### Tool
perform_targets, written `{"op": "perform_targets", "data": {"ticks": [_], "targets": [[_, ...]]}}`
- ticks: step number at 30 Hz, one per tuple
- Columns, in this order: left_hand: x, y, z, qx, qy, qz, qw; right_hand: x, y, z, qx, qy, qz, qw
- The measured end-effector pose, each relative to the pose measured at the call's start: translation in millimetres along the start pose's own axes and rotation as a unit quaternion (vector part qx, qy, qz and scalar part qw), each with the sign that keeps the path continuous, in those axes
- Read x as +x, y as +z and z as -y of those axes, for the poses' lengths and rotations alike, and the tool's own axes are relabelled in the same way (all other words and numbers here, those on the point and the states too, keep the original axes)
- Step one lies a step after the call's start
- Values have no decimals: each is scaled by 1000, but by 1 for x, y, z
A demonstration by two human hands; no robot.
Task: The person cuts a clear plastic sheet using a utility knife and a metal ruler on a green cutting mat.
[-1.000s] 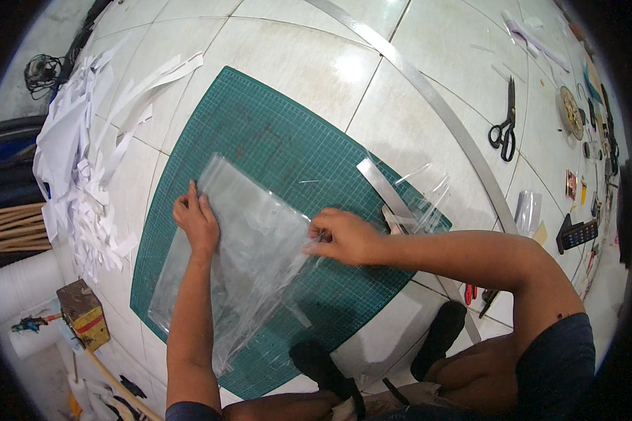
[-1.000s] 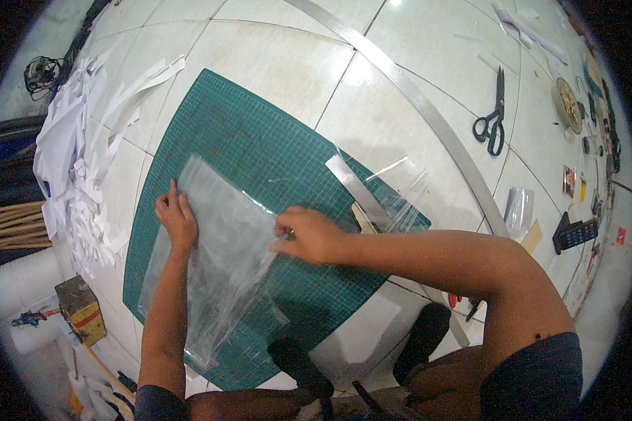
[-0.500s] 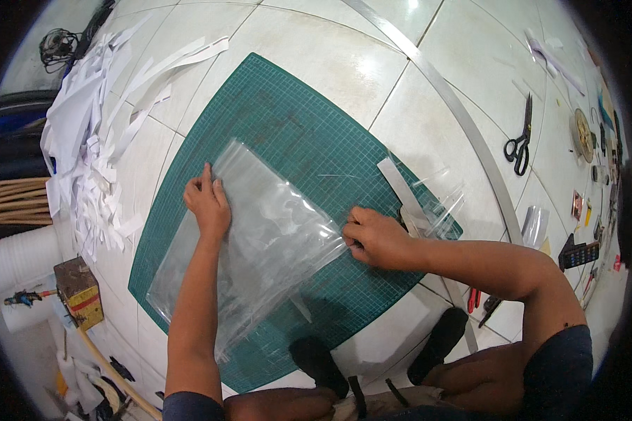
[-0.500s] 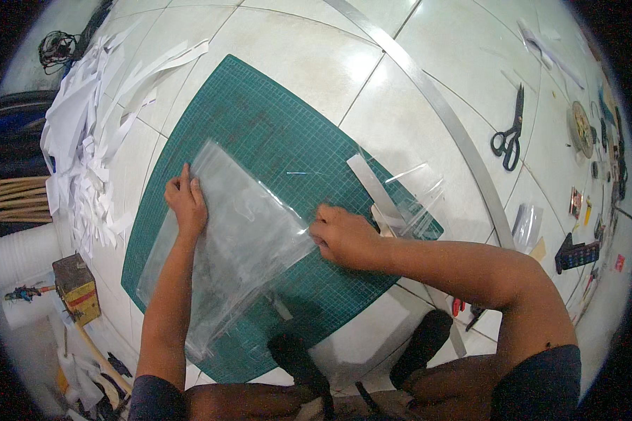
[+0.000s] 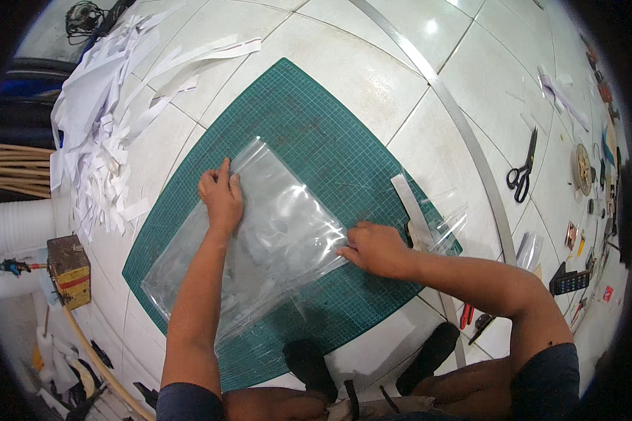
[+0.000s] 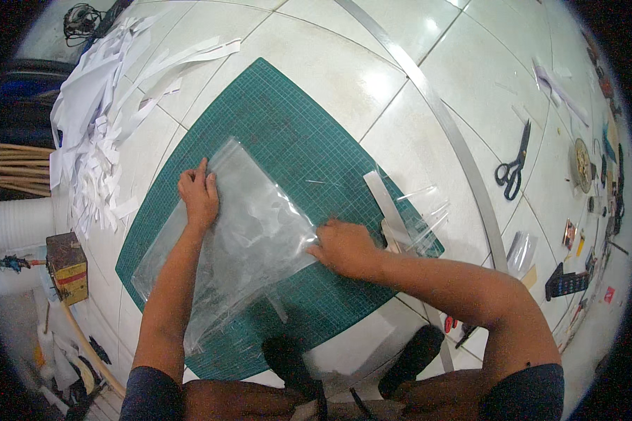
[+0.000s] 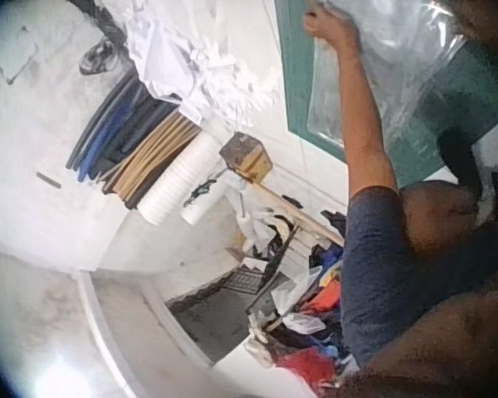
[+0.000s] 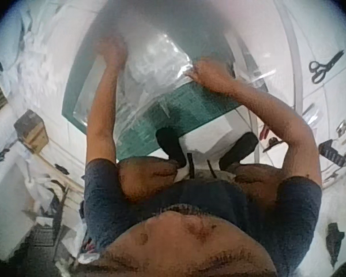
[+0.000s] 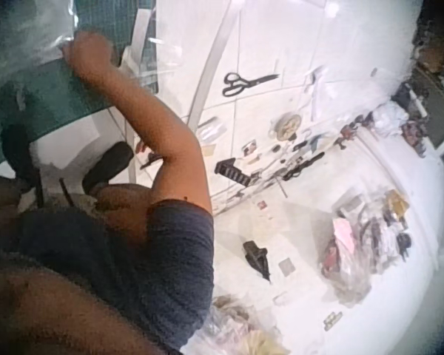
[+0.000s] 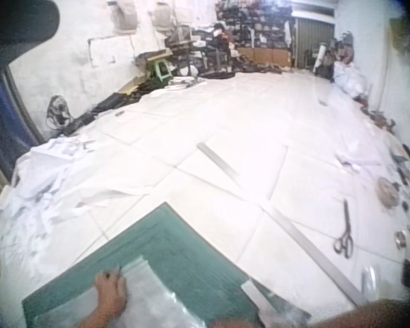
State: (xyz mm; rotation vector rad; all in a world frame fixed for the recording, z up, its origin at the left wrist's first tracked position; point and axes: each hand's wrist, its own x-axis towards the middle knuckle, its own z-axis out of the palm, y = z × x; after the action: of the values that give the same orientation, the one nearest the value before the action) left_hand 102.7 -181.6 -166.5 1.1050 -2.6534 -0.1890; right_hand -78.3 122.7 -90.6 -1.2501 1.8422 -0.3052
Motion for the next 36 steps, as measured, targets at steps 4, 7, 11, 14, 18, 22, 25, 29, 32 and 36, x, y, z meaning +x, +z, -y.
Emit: {"op": "perform_targets", "data": {"ticks": [4,7,11,14,18,22,25,29,32,36], "targets": [[1,-6,-3,-31,-5,9,999,-3,13,-6,-27,-6,-39,999],[3,-8,0,-43,-3,7,999,-4,16,-7,-13,-9,-53,998],[5,-8,-2,-41,-30,14,999,0,27,-11,42,6,-84,996],[8,-11,-7,-56,-49,18,997,-2,27,-10,80,61,-76,992],[19,-16,-2,-39,-56,61,996,-3,28,-10,95,80,-79,989],[22,-13,-10,-73,-88,110,987,-9,20,-7,69,99,-75,990],[20,-14,-27,-137,-101,157,973,-22,15,-12,41,141,-41,988],[8,-8,-49,-179,-81,169,966,-45,11,-11,29,143,-17,989],[6,-6,-54,-157,-79,137,975,-50,16,-12,17,91,-86,992],[2,0,-50,-145,-45,79,985,-38,36,-21,-112,-33,-143,983]]}}
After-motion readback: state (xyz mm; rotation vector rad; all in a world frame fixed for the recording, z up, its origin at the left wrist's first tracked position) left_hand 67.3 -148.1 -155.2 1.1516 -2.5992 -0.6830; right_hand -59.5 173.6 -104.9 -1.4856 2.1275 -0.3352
